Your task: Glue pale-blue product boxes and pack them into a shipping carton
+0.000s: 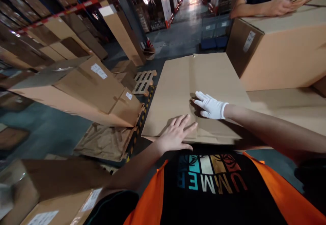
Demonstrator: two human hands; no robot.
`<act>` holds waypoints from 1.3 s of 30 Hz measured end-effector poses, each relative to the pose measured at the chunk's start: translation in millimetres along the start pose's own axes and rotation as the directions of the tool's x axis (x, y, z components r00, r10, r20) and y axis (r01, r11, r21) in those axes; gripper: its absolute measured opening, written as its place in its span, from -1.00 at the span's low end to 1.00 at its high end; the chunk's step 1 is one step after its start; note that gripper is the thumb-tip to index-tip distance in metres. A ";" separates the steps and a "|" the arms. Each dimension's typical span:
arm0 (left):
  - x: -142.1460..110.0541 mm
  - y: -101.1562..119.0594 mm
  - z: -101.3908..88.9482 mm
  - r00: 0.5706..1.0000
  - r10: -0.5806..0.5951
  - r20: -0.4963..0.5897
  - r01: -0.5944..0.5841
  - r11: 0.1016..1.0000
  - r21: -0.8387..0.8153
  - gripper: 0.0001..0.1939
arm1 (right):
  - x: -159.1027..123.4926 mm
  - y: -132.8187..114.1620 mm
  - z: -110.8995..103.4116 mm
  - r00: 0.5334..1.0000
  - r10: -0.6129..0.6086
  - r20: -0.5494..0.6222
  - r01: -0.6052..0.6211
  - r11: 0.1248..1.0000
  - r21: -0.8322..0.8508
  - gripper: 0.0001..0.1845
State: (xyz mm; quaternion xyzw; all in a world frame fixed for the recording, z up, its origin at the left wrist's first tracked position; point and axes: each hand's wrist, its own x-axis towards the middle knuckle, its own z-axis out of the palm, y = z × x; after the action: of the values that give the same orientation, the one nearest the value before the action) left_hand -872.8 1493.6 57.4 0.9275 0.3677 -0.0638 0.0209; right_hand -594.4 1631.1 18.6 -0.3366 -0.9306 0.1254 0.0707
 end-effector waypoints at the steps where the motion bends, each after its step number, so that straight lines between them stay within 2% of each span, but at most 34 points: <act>1: 1.2 2.7 0.1 1.000 0.010 -0.001 -0.010 1.000 0.023 0.14 | -2.7 -3.4 1.1 0.999 -0.018 -0.039 0.018 1.000 -0.011 -0.11; 3: 6.1 6.9 0.5 0.999 0.044 0.012 -0.044 0.998 0.050 0.11 | -7.8 -10.3 7.1 0.995 -0.037 -0.090 0.034 0.999 -0.035 -0.15; 7: 19.6 6.3 1.0 0.996 0.068 0.065 -0.071 0.996 0.047 0.14 | -8.3 -17.5 19.8 0.999 -0.036 -0.037 0.034 0.998 -0.046 -0.15; 9: 24.4 4.1 1.1 0.995 0.060 0.084 -0.063 0.997 0.041 0.15 | -4.8 -19.6 17.6 1.000 -0.010 0.010 0.010 1.000 -0.011 -0.16; 12: 25.5 4.9 3.5 0.997 0.057 0.056 -0.059 0.997 0.044 0.15 | -6.5 -31.9 4.7 0.995 0.095 0.042 -0.096 0.995 0.022 -0.20; 14: 24.1 7.8 9.2 0.998 0.067 0.015 -0.068 0.996 0.060 0.17 | -17.2 -48.5 -1.7 0.984 0.177 0.002 -0.177 0.984 -0.022 -0.20; 17: 27.2 8.0 24.4 0.994 0.105 -0.013 -0.104 0.991 0.081 0.21 | -42.8 -72.6 3.1 0.975 0.221 0.002 -0.220 0.971 -0.091 -0.19; 21: 37.3 -0.1 33.2 0.987 0.154 -0.037 -0.150 0.985 0.084 0.28 | -80.6 -89.7 16.0 0.972 0.235 -0.018 -0.234 0.972 0.027 -0.03; 25: 34.9 -1.1 19.6 0.979 0.203 -0.020 -0.201 0.976 0.086 0.28 | -103.4 -109.9 18.4 0.953 0.297 -0.065 -0.294 0.955 0.042 -0.01; 29: 28.3 0.5 -0.6 0.978 0.196 0.076 -0.202 0.975 0.093 0.19 | -103.1 -131.9 23.7 0.931 0.348 -0.114 -0.352 0.936 -0.017 -0.09; 34: 27.7 -10.3 -18.4 0.957 0.262 0.123 -0.275 0.956 0.105 0.17 | -102.1 -142.3 31.3 0.932 0.277 -0.236 -0.305 0.948 -0.090 -0.20; 39: 27.8 -15.0 -21.0 0.953 0.270 0.140 -0.285 0.953 0.101 0.24 | -100.5 -133.9 28.1 0.921 0.211 -0.328 -0.303 0.916 -0.264 -0.35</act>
State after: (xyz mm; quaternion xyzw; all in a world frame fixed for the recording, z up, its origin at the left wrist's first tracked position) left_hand -860.9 1525.3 74.7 0.9638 0.2270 -0.1400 -0.0032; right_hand -605.2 1461.7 24.6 -0.4789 -0.8647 -0.0649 0.1370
